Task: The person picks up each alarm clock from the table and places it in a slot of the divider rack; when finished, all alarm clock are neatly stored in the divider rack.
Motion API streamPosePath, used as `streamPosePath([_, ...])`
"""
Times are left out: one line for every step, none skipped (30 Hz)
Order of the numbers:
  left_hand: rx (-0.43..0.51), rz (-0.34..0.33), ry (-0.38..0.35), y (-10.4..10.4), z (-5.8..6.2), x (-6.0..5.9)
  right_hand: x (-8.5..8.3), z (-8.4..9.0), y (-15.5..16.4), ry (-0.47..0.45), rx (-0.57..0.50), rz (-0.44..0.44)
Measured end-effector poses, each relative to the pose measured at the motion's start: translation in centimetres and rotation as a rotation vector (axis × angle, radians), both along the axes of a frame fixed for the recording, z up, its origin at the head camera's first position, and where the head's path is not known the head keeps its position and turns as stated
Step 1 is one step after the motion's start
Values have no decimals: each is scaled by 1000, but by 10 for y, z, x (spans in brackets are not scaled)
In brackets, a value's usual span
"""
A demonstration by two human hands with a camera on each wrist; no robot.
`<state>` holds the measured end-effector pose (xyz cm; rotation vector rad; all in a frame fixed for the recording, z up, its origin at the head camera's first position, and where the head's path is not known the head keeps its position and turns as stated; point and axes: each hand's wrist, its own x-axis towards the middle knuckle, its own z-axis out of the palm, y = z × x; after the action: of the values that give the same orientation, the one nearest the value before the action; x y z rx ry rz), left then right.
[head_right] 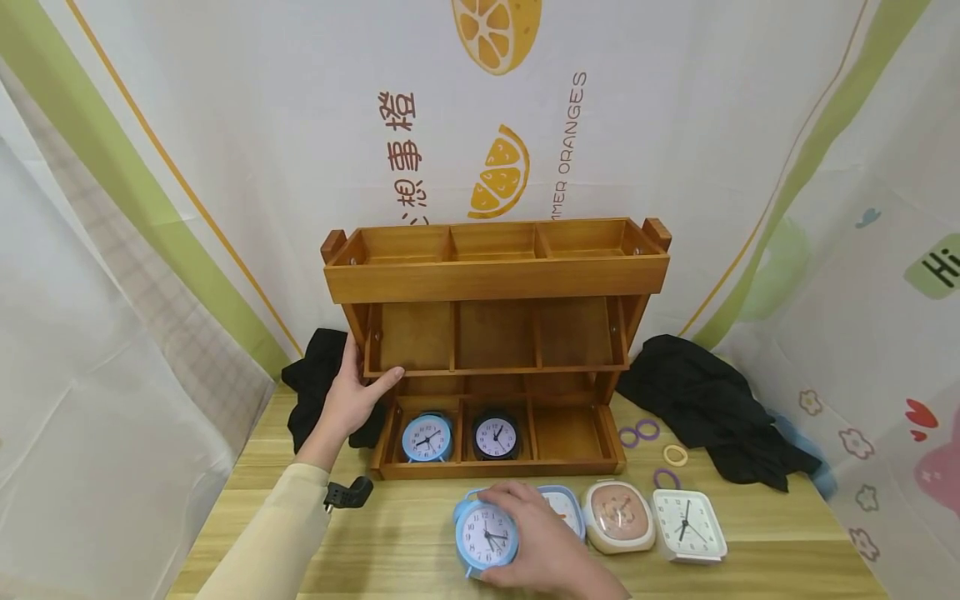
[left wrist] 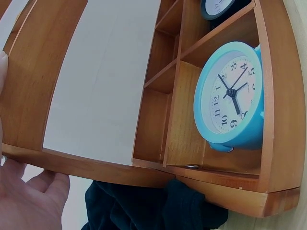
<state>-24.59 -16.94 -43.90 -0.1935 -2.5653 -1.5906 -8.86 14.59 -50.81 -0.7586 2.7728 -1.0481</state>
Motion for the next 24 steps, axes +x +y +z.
streamPosePath([1, 1, -1, 0, 0, 0, -1, 0, 1, 1, -15, -6])
streamPosePath([2, -2, 2, 0, 0, 0, -1, 0, 2, 9, -26, -13])
streamPosePath([5, -1, 2, 0, 1, 0, -2, -1, 4, 20, -35, -20])
streamPosePath([7, 0, 3, 1, 1, 0, -3, -1, 5, 26, -40, -25])
streamPosePath([7, 1, 2, 1, 1, 0, -4, -1, 7, 32, -42, -28])
streamPosePath([8, 2, 2, 1, 1, 0, -5, -1, 8, 33, -39, -32])
streamPosePath([10, 1, 3, 1, 1, 0, -6, -1, 10, 38, -43, -34])
streamPosePath([9, 0, 4, 1, 1, 0, -8, 0, 11, 40, -46, -36])
streamPosePath([11, 2, 2, 1, 1, 0, -9, 1, 13, 37, -49, -39])
streamPosePath([10, 2, 1, 1, 1, 0, -10, 3, 15, 36, -52, -42])
streamPosePath([10, 2, 1, 1, 1, 0, -11, 4, 17, 38, -55, -43])
streamPosePath([10, 1, 2, 1, 1, 0, -12, 5, 19, 38, -58, -48])
streamPosePath([9, 1, 2, 1, 1, 0, -14, 7, 21, 41, -65, -53])
streamPosePath([9, 0, 2, 1, 1, 0, -15, 8, 23, 45, -68, -58])
streamPosePath([9, -1, 0, 0, 0, 0, -16, 9, 25, 50, -68, -64])
streamPosePath([7, 1, -2, 0, 0, 0, -17, 10, 27, 58, -69, -69])
streamPosePath([4, 3, -4, 0, 0, 0, -18, 11, 29, 65, -67, -76])
streamPosePath([3, 3, -4, 0, 0, 0, -19, 11, 30, 69, -69, -82])
streamPosePath([0, 6, -5, 0, -1, 0, -19, 12, 32, 74, -69, -88])
streamPosePath([-3, 7, -7, 0, -1, 0, -20, 12, 33, 77, -70, -94])
streamPosePath([-7, 7, -4, -1, -1, 0, -21, 12, 35, 80, -70, -99])
streamPosePath([-9, 9, -4, -1, -1, 0, -22, 12, 36, 84, -68, -105])
streamPosePath([-10, 10, -4, -1, -1, 0, -23, 12, 38, 87, -67, -111])
streamPosePath([-9, 11, -3, -1, -1, 0, -24, 12, 40, 88, -69, -118])
